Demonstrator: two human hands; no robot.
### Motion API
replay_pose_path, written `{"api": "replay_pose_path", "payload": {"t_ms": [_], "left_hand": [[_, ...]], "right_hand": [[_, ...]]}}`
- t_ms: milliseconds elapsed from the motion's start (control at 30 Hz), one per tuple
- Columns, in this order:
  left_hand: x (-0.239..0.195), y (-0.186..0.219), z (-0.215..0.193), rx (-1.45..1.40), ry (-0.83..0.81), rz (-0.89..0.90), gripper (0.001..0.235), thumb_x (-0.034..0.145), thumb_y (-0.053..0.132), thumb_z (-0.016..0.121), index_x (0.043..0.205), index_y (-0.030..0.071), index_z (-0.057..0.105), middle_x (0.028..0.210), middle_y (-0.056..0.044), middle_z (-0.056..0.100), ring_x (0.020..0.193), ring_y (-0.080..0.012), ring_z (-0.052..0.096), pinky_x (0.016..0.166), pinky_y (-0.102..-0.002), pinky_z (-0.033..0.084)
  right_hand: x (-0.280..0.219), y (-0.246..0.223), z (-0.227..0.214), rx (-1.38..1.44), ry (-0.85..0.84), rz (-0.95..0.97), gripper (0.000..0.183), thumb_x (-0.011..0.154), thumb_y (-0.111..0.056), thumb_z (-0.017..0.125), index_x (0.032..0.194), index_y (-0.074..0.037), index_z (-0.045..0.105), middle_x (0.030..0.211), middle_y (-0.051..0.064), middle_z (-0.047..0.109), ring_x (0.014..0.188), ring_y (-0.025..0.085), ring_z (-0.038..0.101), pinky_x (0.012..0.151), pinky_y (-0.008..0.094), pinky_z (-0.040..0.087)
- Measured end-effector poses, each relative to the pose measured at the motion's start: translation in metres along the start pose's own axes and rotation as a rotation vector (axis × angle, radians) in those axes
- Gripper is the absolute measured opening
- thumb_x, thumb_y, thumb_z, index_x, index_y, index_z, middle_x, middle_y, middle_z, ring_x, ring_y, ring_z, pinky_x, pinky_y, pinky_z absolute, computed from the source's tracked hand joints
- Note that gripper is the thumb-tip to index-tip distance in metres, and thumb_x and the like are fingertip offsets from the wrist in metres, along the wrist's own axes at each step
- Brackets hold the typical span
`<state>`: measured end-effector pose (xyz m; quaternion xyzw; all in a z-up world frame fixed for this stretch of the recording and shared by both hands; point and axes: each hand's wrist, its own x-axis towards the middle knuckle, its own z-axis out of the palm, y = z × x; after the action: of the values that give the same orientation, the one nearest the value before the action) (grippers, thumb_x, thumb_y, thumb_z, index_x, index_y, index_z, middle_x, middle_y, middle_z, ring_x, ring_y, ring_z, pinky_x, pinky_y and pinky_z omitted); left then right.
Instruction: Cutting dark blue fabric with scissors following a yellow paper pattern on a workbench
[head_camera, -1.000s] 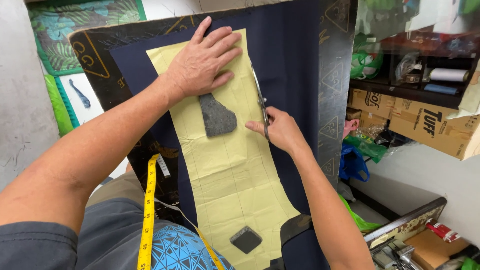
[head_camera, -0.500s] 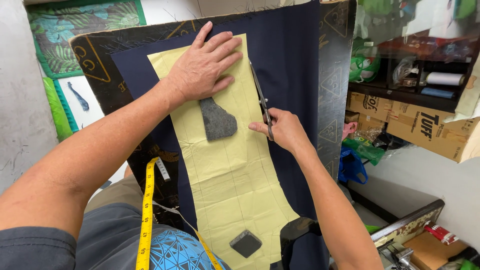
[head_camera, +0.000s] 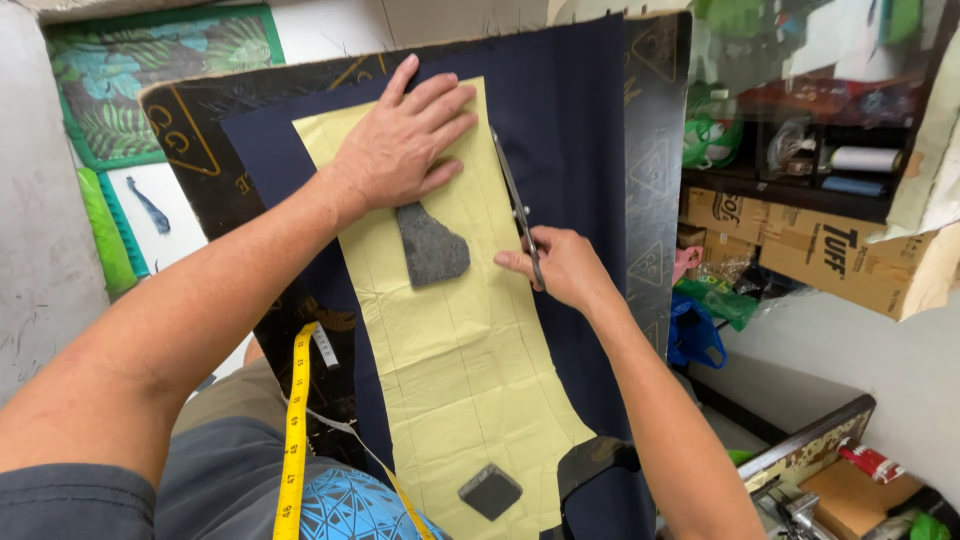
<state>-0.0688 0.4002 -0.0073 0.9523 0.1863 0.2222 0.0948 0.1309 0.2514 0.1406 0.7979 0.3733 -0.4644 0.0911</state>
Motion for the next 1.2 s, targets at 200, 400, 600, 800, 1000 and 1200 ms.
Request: {"api": "replay_pose_path", "payload": {"t_ms": [200,400,600,800,1000,1200], "left_hand": [[-0.002,0.003,0.001,0.002,-0.007,-0.026,0.058,0.101,0.05,0.063,0.138,0.005,0.064,0.153,-0.014,0.056,0.145,-0.0316,0.047,0.127,-0.057,0.02],[-0.001,0.003,-0.004,-0.06,0.001,-0.046,0.045,0.097,0.045,0.072,0.111,0.003,0.061,0.155,-0.018,0.054,0.146,-0.0336,0.048,0.127,-0.057,0.021],[-0.002,0.004,-0.002,-0.036,0.004,-0.043,0.043,0.096,0.046,0.072,0.098,0.005,0.06,0.155,-0.017,0.057,0.145,-0.0329,0.05,0.126,-0.058,0.023],[0.0,0.005,-0.005,-0.015,0.002,-0.032,0.044,0.094,0.048,0.072,0.097,0.005,0.06,0.154,-0.016,0.057,0.145,-0.0327,0.049,0.126,-0.058,0.023],[-0.004,0.009,-0.004,-0.044,-0.03,-0.034,0.047,0.096,0.049,0.07,0.101,0.004,0.059,0.157,-0.019,0.054,0.146,-0.0345,0.047,0.126,-0.059,0.021],[-0.004,0.009,-0.004,-0.057,-0.029,-0.041,0.046,0.097,0.05,0.069,0.098,0.005,0.058,0.156,-0.02,0.054,0.146,-0.0345,0.047,0.126,-0.059,0.021]], "right_hand": [[0.006,-0.014,0.018,-0.108,0.173,0.07,0.083,0.068,-0.069,0.08,0.117,-0.01,0.049,0.08,0.004,0.065,0.082,0.029,0.064,0.071,0.041,0.045],[0.013,-0.049,0.022,-0.101,0.252,0.121,0.075,0.069,-0.075,0.077,0.106,-0.015,0.051,0.088,0.004,0.069,0.088,0.031,0.065,0.074,0.043,0.046],[0.018,-0.048,0.028,0.042,0.246,0.077,0.062,0.073,-0.067,0.079,0.079,-0.013,0.05,0.073,0.003,0.06,0.076,0.027,0.05,0.068,0.038,0.04],[0.021,-0.043,0.027,0.118,0.238,0.01,0.061,0.076,-0.061,0.083,0.07,-0.013,0.045,0.063,-0.003,0.044,0.065,0.015,0.036,0.062,0.032,0.035],[0.025,-0.065,0.012,0.029,0.174,0.041,0.063,0.072,-0.07,0.075,0.082,-0.011,0.055,0.082,0.004,0.065,0.078,0.022,0.058,0.07,0.037,0.043],[0.03,-0.064,0.021,0.142,0.188,-0.004,0.059,0.076,-0.066,0.076,0.071,-0.013,0.05,0.064,0.0,0.059,0.054,0.015,0.06,0.059,0.032,0.044]]}}
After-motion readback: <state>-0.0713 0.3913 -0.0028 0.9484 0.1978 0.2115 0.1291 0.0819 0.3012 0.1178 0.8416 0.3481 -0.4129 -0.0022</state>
